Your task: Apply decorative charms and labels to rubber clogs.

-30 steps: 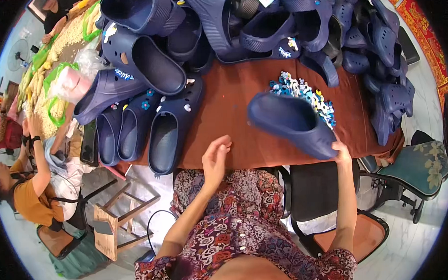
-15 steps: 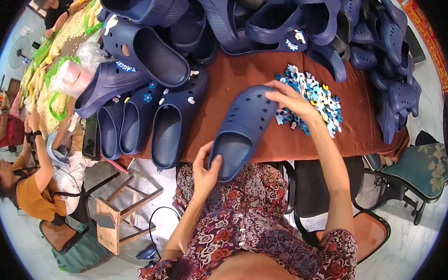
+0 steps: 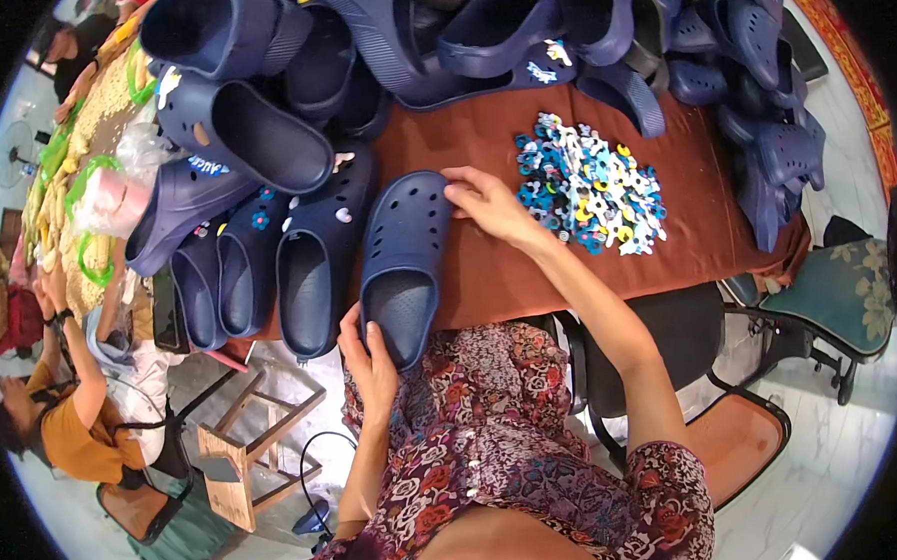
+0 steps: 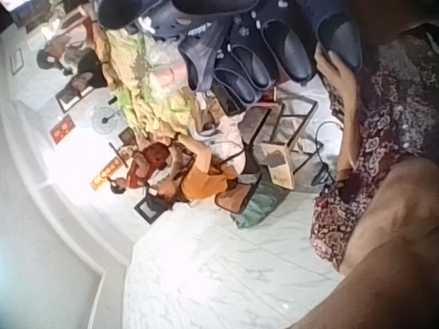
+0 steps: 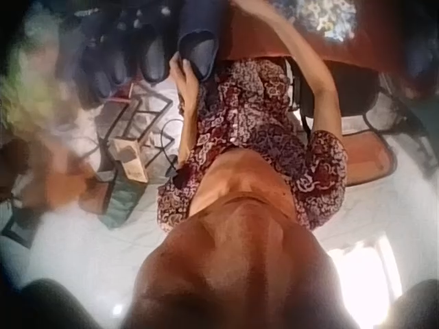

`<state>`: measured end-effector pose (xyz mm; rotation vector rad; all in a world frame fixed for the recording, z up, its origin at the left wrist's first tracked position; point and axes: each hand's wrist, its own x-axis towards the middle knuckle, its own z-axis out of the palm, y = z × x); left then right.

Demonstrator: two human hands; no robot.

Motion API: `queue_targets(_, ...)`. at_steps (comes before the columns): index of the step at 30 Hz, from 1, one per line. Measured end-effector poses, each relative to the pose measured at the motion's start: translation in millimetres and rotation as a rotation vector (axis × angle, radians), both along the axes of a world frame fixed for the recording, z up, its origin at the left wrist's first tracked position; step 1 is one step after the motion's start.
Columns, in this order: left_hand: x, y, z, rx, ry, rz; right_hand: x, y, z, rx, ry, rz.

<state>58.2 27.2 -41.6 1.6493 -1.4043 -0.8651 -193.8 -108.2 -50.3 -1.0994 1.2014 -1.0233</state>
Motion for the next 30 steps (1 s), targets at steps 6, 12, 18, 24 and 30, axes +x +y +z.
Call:
queue_targets(6, 1.0, -2.8, -1.3, 0.019, 0.087, -0.011, -13.6, 30.1, 19.3, -0.064, 0.170, -0.105)
queue_targets(12, 1.3, -4.4, -6.7, -0.013, 0.149, -0.050, -61.4, 88.4, 18.0, -0.324, 0.511, -0.544)
queue_targets(18, 4.3, -4.9, -0.5, -0.003, 0.129, -0.064, -103.3, 113.6, 14.7, -0.375, 0.981, -0.680)
queue_targets(24, 5.8, 2.6, -5.5, 0.010, 0.145, -0.039, -113.4, 112.3, 4.8, -0.419, 1.182, -0.566)
queue_targets(30, -1.6, 3.3, 17.2, -0.079, -0.056, -0.029, -116.2, 111.9, 10.9, -0.418, 1.189, -0.517)
